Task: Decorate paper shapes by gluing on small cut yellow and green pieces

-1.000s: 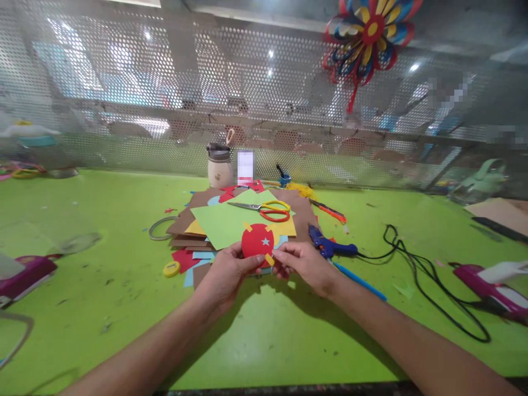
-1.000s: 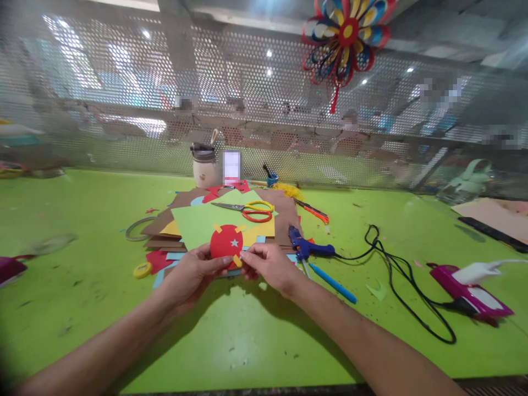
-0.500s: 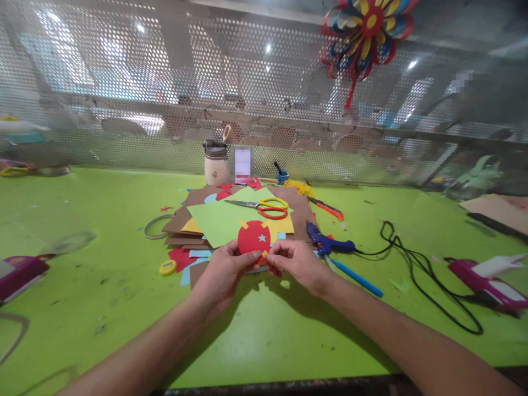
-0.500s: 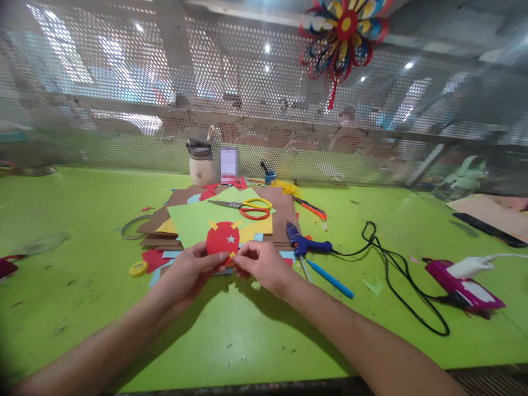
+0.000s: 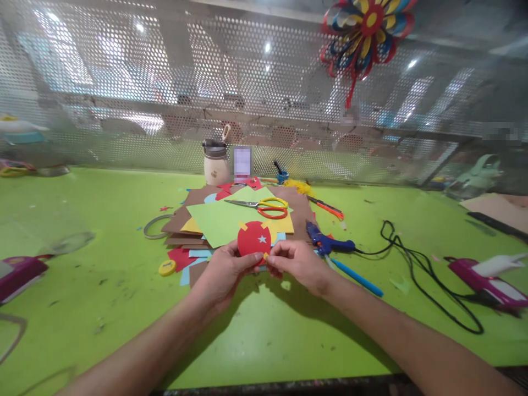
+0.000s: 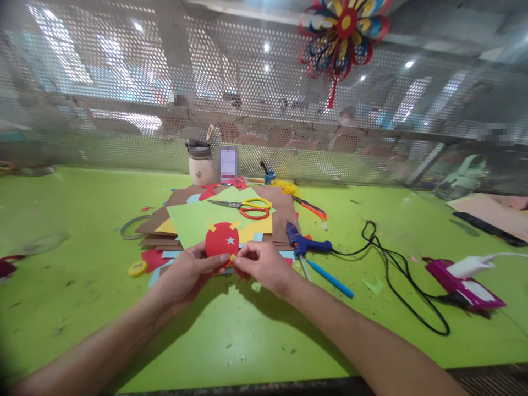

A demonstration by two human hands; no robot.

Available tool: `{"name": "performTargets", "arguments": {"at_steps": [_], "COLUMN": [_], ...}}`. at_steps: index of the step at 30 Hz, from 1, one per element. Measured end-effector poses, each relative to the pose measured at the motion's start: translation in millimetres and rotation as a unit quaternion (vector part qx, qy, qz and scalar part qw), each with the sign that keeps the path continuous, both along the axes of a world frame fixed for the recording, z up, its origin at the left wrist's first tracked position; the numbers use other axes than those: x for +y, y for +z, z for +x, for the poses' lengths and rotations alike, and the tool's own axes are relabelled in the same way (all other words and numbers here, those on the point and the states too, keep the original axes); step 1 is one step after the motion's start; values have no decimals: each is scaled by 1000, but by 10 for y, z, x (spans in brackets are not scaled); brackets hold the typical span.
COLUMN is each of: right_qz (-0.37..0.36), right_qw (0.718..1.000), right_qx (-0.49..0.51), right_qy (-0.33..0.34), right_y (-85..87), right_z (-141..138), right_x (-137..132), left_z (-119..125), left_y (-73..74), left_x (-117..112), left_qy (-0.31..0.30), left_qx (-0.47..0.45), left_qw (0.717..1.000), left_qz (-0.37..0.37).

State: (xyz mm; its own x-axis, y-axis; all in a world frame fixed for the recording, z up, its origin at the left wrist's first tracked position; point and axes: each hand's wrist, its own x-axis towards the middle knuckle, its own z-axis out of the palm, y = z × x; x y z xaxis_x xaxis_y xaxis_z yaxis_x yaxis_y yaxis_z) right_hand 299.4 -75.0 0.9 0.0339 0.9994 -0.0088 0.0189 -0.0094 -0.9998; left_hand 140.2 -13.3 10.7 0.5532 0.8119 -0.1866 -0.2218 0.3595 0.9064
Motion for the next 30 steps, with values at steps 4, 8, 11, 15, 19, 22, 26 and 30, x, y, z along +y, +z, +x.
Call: {"name": "performTargets", "arguments": {"at_steps": [4,8,11,15,19,22,26,30], "right_qz": [-2,2,6,1,2,2,2,5], "right_qw": [1000,1000,1000,1000,1000,1000,1000,1000], "right_qx": [-2,-8,-12,-15,-23,-23,-18,-13], "right_qy": [6,-4,-11,-8,-12,-12,-11,-9], "right_y": [1,25,44,48,40,36,29,26], "right_z": [15,36,29,6,5,13,21,29], "right_x": [-2,-11,-14,-11,-9,-8,-2,-5], "left_z": [-12,-22,-21,-10,-4,-15,-37,-47], "left_y": [-22,-8,-2,-19,-29,-17,9,26], "left_x": [7,-4,-7,4,11,1,-11,-13], "left_qy": [-2,-6,-12,-14,-14,-21,-27,-31], "left_qx": [0,-9,-16,-16,-11,-10,-19,-22], "left_qw": [1000,1000,1000,1000,1000,1000,999,999], "left_qz": [8,12,12,11,11,7,-3,-13]}}
